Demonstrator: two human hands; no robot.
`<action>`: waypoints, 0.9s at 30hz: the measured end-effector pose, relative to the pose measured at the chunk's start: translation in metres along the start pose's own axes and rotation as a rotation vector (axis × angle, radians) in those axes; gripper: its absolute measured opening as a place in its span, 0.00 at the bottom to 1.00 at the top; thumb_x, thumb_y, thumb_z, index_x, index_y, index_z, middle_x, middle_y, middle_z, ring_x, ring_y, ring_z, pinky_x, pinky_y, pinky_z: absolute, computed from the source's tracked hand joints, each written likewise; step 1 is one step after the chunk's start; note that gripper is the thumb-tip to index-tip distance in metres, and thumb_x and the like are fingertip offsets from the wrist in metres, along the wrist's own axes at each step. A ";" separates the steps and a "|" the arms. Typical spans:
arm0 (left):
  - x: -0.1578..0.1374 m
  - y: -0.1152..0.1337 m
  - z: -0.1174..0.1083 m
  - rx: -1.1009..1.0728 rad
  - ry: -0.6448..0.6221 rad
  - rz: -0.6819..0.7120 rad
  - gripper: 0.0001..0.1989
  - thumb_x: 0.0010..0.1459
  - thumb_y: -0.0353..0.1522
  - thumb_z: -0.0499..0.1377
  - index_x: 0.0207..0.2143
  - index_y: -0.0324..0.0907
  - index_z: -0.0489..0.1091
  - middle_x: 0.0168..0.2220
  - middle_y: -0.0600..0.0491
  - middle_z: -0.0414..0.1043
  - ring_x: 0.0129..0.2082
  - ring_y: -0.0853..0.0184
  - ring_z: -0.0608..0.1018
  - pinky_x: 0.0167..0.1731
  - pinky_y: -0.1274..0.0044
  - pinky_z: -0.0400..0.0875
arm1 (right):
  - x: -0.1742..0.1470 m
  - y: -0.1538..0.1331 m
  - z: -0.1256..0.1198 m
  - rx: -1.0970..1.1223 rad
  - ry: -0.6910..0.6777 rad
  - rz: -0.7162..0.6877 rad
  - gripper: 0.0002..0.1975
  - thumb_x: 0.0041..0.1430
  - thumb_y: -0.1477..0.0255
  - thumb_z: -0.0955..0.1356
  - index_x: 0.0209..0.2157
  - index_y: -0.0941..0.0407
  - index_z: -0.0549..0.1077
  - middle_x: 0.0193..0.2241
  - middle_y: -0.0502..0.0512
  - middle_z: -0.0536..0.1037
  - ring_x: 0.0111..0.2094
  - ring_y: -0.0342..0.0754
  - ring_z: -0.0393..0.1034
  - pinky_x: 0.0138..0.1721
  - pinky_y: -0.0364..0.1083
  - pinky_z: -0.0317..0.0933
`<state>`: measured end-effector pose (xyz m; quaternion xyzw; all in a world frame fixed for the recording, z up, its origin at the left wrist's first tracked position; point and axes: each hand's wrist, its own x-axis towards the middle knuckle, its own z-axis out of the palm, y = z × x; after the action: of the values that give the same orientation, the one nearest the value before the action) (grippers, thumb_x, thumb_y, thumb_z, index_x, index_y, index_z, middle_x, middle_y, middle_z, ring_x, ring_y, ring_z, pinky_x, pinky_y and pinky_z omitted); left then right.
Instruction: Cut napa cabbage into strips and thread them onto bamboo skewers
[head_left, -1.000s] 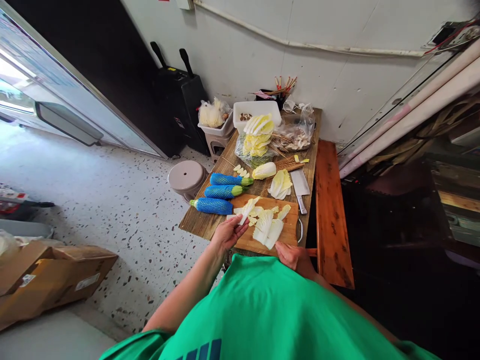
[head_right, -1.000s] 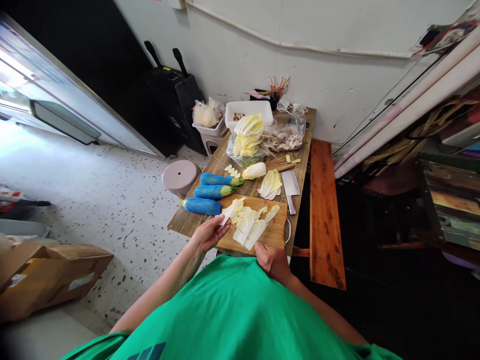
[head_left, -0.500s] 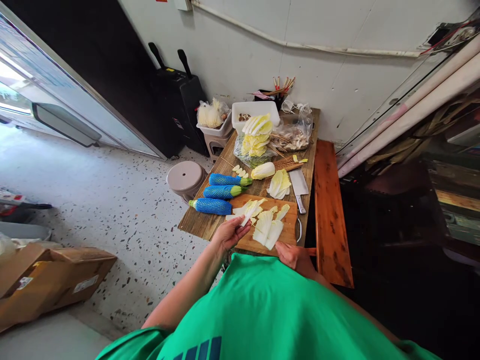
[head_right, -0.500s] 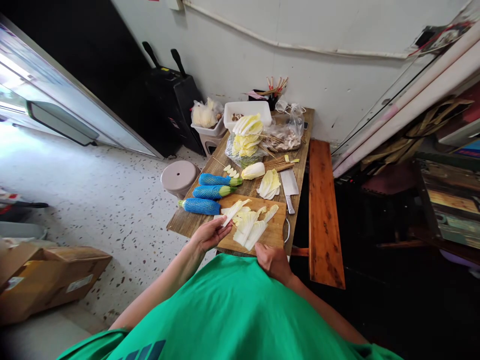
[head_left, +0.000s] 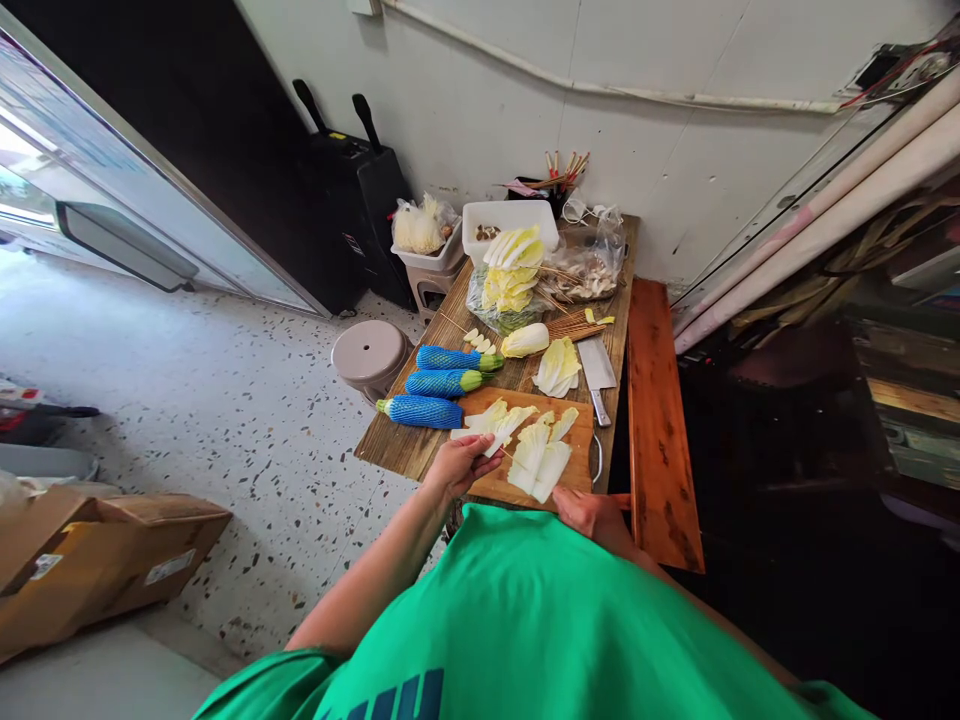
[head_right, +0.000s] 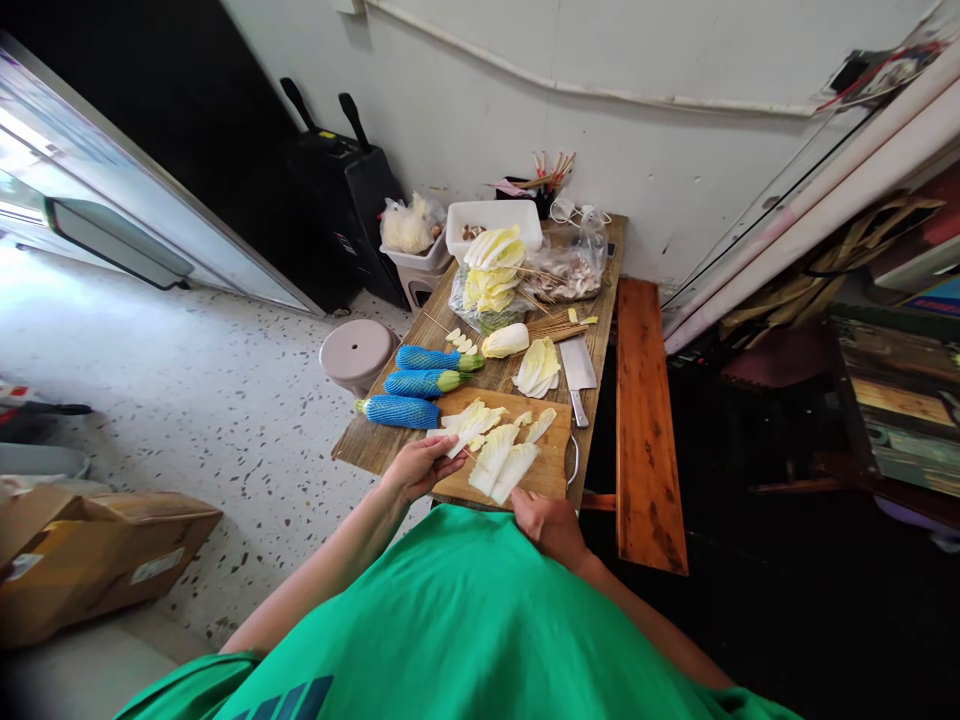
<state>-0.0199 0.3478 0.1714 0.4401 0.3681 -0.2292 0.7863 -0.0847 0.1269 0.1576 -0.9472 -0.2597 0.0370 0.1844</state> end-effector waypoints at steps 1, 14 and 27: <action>0.000 -0.001 0.000 0.003 0.004 -0.004 0.02 0.49 0.24 0.61 0.26 0.33 0.69 0.24 0.48 0.73 0.26 0.67 0.78 0.28 0.78 0.76 | 0.000 -0.001 -0.002 0.004 -0.006 0.001 0.10 0.57 0.74 0.56 0.26 0.55 0.65 0.20 0.50 0.72 0.24 0.43 0.66 0.21 0.43 0.39; 0.003 -0.007 -0.004 0.052 -0.009 0.026 0.03 0.46 0.25 0.63 0.25 0.33 0.71 0.22 0.49 0.73 0.25 0.69 0.77 0.28 0.80 0.75 | 0.006 -0.010 -0.004 0.013 -0.054 0.059 0.06 0.52 0.71 0.60 0.23 0.55 0.63 0.18 0.49 0.71 0.19 0.42 0.63 0.20 0.43 0.34; 0.004 -0.011 0.001 -0.159 -0.030 -0.028 0.12 0.54 0.37 0.57 0.35 0.36 0.68 0.33 0.44 0.75 0.34 0.66 0.78 0.35 0.77 0.74 | 0.010 -0.008 0.015 0.032 -0.019 0.096 0.07 0.59 0.70 0.62 0.34 0.58 0.69 0.29 0.51 0.73 0.30 0.43 0.68 0.29 0.41 0.60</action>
<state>-0.0242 0.3416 0.1630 0.3674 0.3796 -0.2169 0.8209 -0.0825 0.1428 0.1471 -0.9550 -0.2153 0.0590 0.1952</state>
